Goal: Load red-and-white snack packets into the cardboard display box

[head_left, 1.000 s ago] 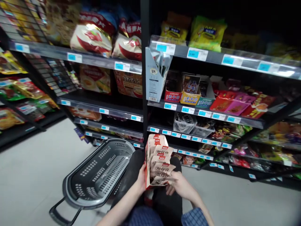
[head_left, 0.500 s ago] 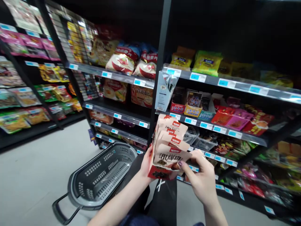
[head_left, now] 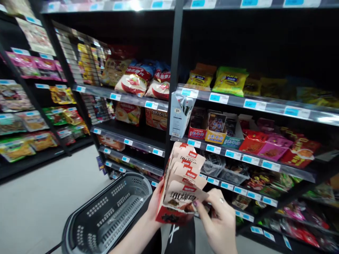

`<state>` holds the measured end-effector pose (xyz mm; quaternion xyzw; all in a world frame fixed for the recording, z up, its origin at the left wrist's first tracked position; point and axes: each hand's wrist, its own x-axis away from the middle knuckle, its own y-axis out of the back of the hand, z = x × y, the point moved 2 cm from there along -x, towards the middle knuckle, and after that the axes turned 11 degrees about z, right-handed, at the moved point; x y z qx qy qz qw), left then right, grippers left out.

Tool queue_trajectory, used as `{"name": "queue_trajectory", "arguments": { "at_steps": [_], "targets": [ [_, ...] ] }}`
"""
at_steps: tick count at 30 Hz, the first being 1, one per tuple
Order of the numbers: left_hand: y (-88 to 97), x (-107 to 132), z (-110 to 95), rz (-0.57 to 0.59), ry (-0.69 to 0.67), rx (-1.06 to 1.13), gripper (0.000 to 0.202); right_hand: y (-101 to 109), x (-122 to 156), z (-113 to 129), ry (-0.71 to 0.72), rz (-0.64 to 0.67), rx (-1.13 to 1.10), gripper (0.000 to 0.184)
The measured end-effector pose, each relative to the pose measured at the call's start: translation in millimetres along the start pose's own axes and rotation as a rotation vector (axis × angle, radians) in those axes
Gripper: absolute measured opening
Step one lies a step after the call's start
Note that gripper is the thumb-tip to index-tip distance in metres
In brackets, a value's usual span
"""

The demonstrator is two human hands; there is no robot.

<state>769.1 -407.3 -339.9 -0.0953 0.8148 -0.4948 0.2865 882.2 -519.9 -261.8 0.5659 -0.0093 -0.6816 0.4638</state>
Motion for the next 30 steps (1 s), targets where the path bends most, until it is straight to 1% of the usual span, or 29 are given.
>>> {"name": "queue_trajectory", "arguments": {
  "at_steps": [4, 7, 9, 13, 15, 19, 21, 24, 26, 30],
  "targets": [
    [4.8, -15, 2, 0.100, 0.062, 0.019, 0.051, 2, -4, -8, 0.002, -0.020, 0.069, 0.014],
    [2.9, -23, 8, 0.133, 0.106, 0.010, 0.052, 4, -2, -16, -0.055, -0.002, 0.045, 0.017],
    [0.9, -27, 12, 0.137, 0.111, 0.020, 0.054, 5, -1, -20, -0.109, -0.026, 0.001, 0.017],
    [-1.7, -30, 16, 0.077, 0.108, 0.063, 0.053, 14, -8, -20, -0.212, -0.134, -0.063, 0.014],
    [-4.0, -32, 15, 0.021, 0.108, 0.088, 0.054, 21, -19, -18, -0.228, -0.170, -0.059, 0.014],
    [-12.9, -35, 11, -0.082, 0.097, 0.120, 0.056, 32, -44, -19, -0.241, -0.235, -0.025, 0.020],
    [-17.8, -37, 9, -0.091, 0.095, 0.144, 0.057, 33, -53, -21, -0.238, -0.202, -0.029, 0.023],
    [-20.8, -38, 6, -0.058, 0.061, 0.173, 0.055, 29, -58, -23, -0.221, -0.098, -0.069, 0.020],
    [-18.9, -38, 5, -0.052, 0.039, 0.167, 0.053, 26, -57, -23, -0.221, -0.059, -0.095, 0.014],
    [-10.4, -34, 4, -0.089, 0.032, 0.112, 0.054, 21, -50, -23, -0.238, -0.036, -0.100, 0.007]
  ]
}}
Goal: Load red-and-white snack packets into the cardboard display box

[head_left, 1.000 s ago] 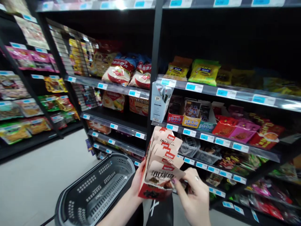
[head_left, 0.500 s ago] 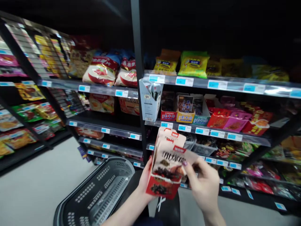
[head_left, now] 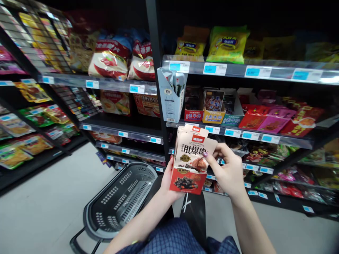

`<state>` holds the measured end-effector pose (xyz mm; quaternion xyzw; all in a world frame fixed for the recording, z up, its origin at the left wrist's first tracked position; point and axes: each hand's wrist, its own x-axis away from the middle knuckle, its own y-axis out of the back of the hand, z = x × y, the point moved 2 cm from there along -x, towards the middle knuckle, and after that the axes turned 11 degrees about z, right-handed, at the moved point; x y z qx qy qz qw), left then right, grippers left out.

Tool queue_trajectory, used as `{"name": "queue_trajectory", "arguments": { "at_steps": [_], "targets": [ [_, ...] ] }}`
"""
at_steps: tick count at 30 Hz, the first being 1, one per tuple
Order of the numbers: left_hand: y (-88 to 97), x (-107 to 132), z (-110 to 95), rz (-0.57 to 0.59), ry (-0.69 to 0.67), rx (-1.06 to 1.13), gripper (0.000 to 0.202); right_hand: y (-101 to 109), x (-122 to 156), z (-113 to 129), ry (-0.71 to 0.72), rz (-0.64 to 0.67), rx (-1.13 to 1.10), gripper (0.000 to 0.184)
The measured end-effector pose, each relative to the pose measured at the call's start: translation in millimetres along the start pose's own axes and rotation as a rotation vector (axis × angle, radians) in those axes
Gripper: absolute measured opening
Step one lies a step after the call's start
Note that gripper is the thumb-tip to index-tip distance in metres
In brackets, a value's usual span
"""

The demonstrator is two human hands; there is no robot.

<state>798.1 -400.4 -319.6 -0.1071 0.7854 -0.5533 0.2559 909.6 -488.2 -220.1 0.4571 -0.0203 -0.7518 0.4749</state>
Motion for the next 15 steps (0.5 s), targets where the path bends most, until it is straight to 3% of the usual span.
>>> {"name": "queue_trajectory", "arguments": {
  "at_steps": [12, 15],
  "targets": [
    [-1.1, 6, -3, 0.073, -0.033, 0.002, 0.054, -5, 12, 3, 0.094, -0.019, -0.016, 0.004],
    [5.7, 8, -5, 0.025, -0.023, -0.035, 0.052, -2, 15, 6, 0.116, -0.259, -0.136, 0.006]
  ]
}}
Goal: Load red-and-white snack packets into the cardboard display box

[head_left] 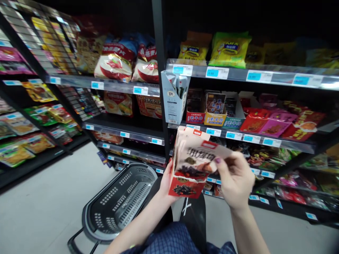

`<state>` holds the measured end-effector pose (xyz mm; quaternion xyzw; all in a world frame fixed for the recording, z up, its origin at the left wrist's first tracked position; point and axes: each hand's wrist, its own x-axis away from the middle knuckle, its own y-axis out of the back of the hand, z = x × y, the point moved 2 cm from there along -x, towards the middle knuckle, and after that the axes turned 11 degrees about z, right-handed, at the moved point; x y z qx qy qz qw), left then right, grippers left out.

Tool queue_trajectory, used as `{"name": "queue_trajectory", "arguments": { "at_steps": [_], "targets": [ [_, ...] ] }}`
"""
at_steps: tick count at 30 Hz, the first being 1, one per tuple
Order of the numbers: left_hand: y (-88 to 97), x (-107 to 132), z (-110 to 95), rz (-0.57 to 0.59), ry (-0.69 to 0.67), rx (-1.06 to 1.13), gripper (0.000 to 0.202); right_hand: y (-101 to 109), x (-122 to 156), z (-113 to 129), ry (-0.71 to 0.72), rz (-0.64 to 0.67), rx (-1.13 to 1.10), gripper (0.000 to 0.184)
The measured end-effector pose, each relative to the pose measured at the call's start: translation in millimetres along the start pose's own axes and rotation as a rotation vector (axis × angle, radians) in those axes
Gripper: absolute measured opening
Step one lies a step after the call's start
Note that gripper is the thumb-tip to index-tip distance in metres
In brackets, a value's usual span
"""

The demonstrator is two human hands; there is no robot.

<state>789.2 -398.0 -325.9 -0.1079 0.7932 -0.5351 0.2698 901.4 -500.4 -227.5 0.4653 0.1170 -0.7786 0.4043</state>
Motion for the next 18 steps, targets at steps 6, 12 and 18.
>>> {"name": "queue_trajectory", "arguments": {
  "at_steps": [6, 12, 18],
  "targets": [
    [12.9, 6, -1, -0.054, 0.029, -0.016, 0.051, 33, -22, 1, -0.106, -0.359, -0.567, 0.009],
    [23.5, 13, 4, -0.141, 0.051, -0.007, 0.047, 51, -33, -40, -0.208, -0.013, -0.840, 0.021],
    [30.8, 13, 14, -0.010, 0.133, 0.042, 0.056, 49, -25, -82, -0.303, 0.013, -0.728, 0.049]
  ]
}}
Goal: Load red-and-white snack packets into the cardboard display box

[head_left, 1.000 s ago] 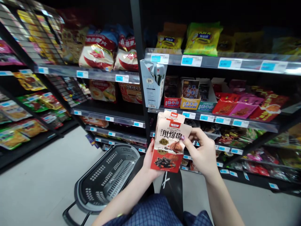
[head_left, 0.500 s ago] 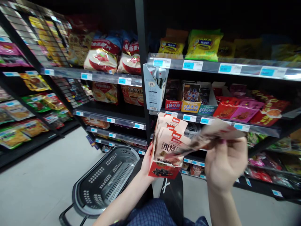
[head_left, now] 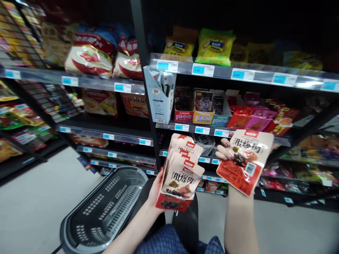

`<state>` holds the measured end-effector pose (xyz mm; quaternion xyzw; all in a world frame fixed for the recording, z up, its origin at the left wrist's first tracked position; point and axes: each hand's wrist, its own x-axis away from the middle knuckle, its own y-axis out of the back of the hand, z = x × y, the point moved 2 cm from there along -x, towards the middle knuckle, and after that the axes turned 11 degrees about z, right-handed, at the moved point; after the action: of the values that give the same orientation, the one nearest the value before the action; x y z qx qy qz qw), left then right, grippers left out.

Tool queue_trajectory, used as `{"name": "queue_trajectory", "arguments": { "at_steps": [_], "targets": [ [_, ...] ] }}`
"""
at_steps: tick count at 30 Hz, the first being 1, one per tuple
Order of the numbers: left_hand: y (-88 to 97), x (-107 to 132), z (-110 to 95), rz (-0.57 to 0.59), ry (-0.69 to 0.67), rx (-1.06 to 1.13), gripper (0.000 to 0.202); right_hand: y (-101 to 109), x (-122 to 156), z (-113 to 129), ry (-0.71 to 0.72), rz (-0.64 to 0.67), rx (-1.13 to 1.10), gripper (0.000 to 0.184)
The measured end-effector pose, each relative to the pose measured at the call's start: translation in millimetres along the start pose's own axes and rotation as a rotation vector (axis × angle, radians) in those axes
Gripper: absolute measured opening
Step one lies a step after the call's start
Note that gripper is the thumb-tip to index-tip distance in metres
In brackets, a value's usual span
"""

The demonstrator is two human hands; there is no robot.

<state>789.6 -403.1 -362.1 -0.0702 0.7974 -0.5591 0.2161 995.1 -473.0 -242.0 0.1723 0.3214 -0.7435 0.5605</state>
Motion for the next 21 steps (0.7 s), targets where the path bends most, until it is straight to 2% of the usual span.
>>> {"name": "queue_trajectory", "arguments": {
  "at_steps": [3, 6, 9, 10, 11, 12, 15, 17, 19, 21],
  "targets": [
    [6.3, 3, 5, -0.016, 0.019, 0.032, 0.053, 19, 6, -7, -0.058, -0.045, -0.204, 0.064],
    [14.4, 9, 8, -0.119, 0.010, 0.037, 0.053, 55, 30, -32, -0.133, -0.176, -0.402, 0.074],
    [20.6, 14, 11, -0.180, -0.004, 0.031, 0.057, 99, 83, -86, -0.300, -0.384, -0.404, 0.075],
    [21.7, 16, 11, -0.186, -0.016, 0.024, 0.056, 112, 106, -107, -0.402, -0.438, -0.364, 0.075],
    [22.5, 18, 11, -0.190, -0.027, 0.017, 0.055, 121, 131, -127, -0.448, -0.507, -0.340, 0.075],
    [23.4, 19, 11, -0.194, -0.037, 0.007, 0.054, 126, 155, -145, -0.500, -0.509, -0.357, 0.072],
    [28.1, 22, 9, -0.216, -0.047, -0.011, 0.052, 124, 216, -177, -0.577, -0.546, -0.432, 0.070],
    [33.5, 22, 9, -0.214, -0.034, -0.003, 0.054, 112, 238, -178, -0.600, -0.579, -0.473, 0.060],
    [38.9, 22, 9, -0.201, -0.027, 0.008, 0.056, 97, 241, -165, -0.602, -0.610, -0.510, 0.047],
    [41.5, 21, 9, -0.180, -0.028, 0.006, 0.059, 81, 227, -141, -0.582, -0.648, -0.528, 0.043]
  ]
}}
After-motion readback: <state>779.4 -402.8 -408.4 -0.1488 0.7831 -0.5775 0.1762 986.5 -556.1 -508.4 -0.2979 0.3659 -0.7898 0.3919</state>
